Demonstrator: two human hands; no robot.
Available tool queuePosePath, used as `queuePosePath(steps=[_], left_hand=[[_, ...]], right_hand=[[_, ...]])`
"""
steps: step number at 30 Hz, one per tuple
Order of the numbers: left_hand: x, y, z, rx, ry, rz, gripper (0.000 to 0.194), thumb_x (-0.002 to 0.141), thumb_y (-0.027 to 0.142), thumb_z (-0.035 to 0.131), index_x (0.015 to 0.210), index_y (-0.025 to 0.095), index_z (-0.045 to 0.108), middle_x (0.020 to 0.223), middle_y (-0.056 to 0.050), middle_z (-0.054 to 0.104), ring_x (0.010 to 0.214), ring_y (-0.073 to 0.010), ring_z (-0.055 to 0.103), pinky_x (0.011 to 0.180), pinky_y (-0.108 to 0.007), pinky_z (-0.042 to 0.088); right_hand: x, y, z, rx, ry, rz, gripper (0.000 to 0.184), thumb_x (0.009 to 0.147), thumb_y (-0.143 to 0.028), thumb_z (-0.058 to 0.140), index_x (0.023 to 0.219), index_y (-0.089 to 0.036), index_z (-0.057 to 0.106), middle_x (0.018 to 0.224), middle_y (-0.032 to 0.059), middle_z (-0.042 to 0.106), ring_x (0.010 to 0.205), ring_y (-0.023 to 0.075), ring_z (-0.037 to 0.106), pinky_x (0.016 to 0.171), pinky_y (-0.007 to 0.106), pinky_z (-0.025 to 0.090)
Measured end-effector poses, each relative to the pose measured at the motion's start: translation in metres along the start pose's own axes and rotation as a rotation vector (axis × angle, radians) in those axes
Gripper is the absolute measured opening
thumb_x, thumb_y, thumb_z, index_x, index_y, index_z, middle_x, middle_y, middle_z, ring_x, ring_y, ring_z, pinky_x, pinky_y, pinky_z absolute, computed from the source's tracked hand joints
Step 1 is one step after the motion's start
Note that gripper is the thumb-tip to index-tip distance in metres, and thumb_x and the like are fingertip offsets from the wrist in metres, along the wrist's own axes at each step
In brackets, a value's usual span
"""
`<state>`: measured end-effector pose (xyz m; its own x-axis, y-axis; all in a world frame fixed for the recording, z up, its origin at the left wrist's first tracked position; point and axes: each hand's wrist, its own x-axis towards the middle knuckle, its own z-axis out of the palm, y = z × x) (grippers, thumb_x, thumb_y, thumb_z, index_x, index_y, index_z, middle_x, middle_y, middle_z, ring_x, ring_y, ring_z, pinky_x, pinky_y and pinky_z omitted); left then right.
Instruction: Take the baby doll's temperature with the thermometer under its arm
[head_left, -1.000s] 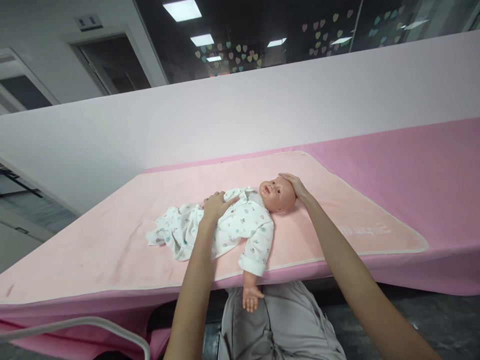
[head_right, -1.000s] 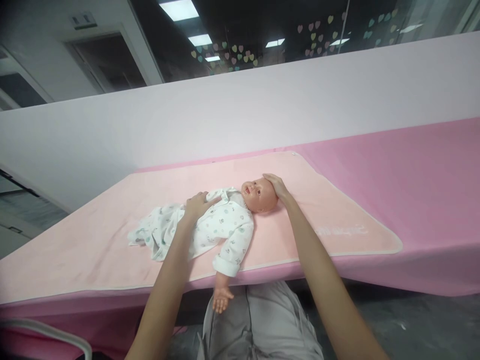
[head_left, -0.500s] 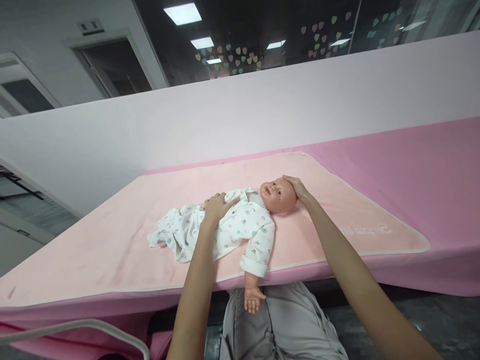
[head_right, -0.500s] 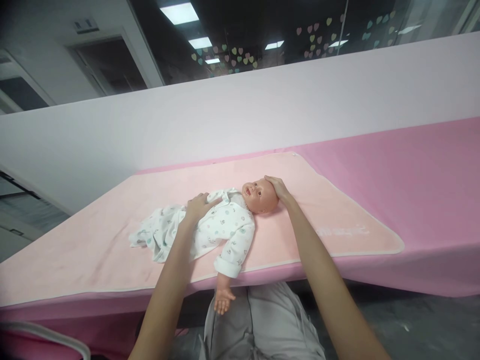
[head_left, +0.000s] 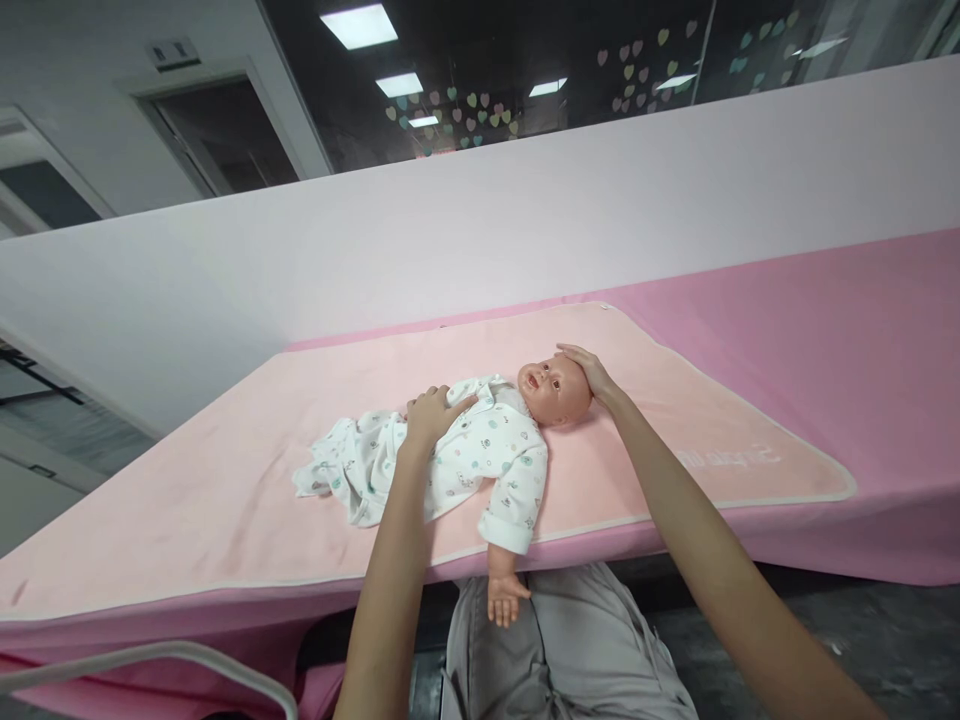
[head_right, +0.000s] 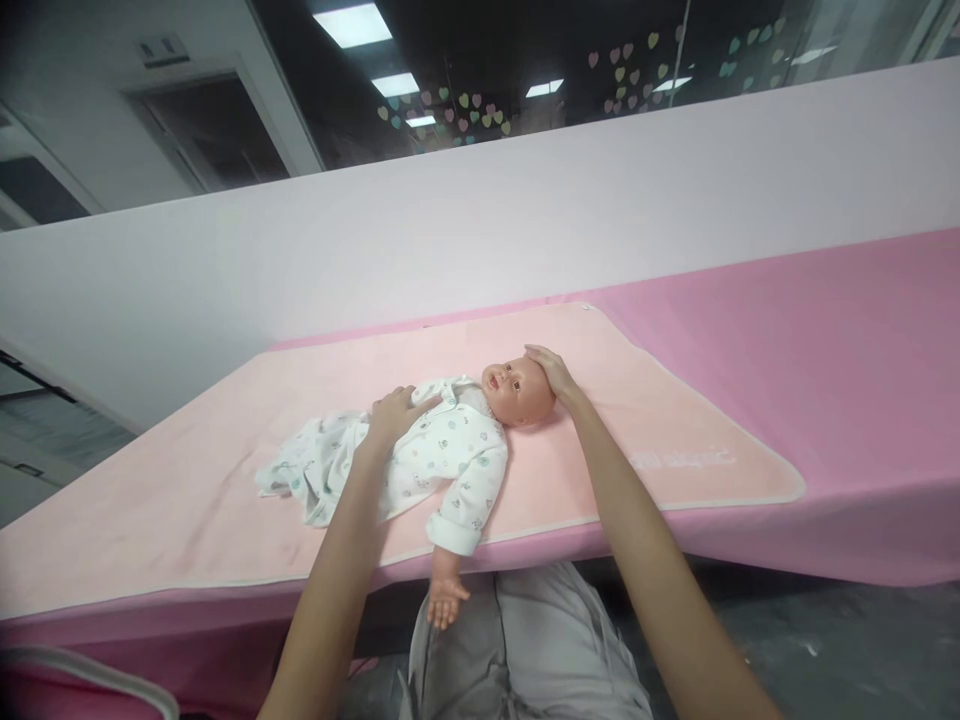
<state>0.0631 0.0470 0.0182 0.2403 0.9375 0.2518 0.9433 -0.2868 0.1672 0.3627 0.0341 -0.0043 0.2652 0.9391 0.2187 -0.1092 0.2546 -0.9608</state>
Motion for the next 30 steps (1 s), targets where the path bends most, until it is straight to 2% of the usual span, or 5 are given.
queuePosePath(steps=[3,5,23,30], left_hand=[[0.001,-0.001,0.001,-0.012,0.002,0.003,0.068,0.072,0.075,0.030,0.100,0.020,0.056,0.103,-0.011,0.060,0.100,-0.0299,0.054,0.089,-0.043,0.033],[0.001,-0.001,0.001,-0.013,0.003,0.001,0.068,0.072,0.075,0.030,0.101,0.020,0.056,0.105,-0.011,0.059,0.101,-0.0303,0.054,0.089,-0.043,0.033],[0.000,0.000,0.000,-0.005,-0.017,-0.008,0.068,0.072,0.075,0.030,0.103,0.020,0.055,0.108,-0.012,0.058,0.103,-0.0293,0.053,0.092,-0.044,0.031],[0.001,-0.001,0.001,-0.002,-0.015,-0.007,0.068,0.072,0.075,0.029,0.102,0.020,0.055,0.108,-0.011,0.059,0.102,-0.0294,0.053,0.092,-0.044,0.032]], right_hand=[[-0.005,-0.002,0.000,0.057,-0.162,0.105,0.038,0.069,-0.050,0.058,0.079,-0.015,0.068,0.085,0.0069,0.070,0.090,0.0277,0.061,0.088,0.039,0.045],[-0.007,-0.003,0.001,0.068,-0.210,0.149,0.041,0.071,-0.052,0.056,0.080,-0.014,0.069,0.082,0.0076,0.070,0.086,0.0287,0.063,0.085,0.040,0.047],[0.002,0.005,-0.001,0.042,-0.107,0.112,0.033,0.067,-0.048,0.060,0.078,-0.018,0.066,0.080,0.0017,0.070,0.082,0.0225,0.063,0.080,0.032,0.048],[0.002,0.006,-0.002,0.061,-0.129,0.094,0.031,0.069,-0.046,0.059,0.080,-0.018,0.065,0.083,0.0020,0.070,0.084,0.0221,0.062,0.080,0.031,0.048]])
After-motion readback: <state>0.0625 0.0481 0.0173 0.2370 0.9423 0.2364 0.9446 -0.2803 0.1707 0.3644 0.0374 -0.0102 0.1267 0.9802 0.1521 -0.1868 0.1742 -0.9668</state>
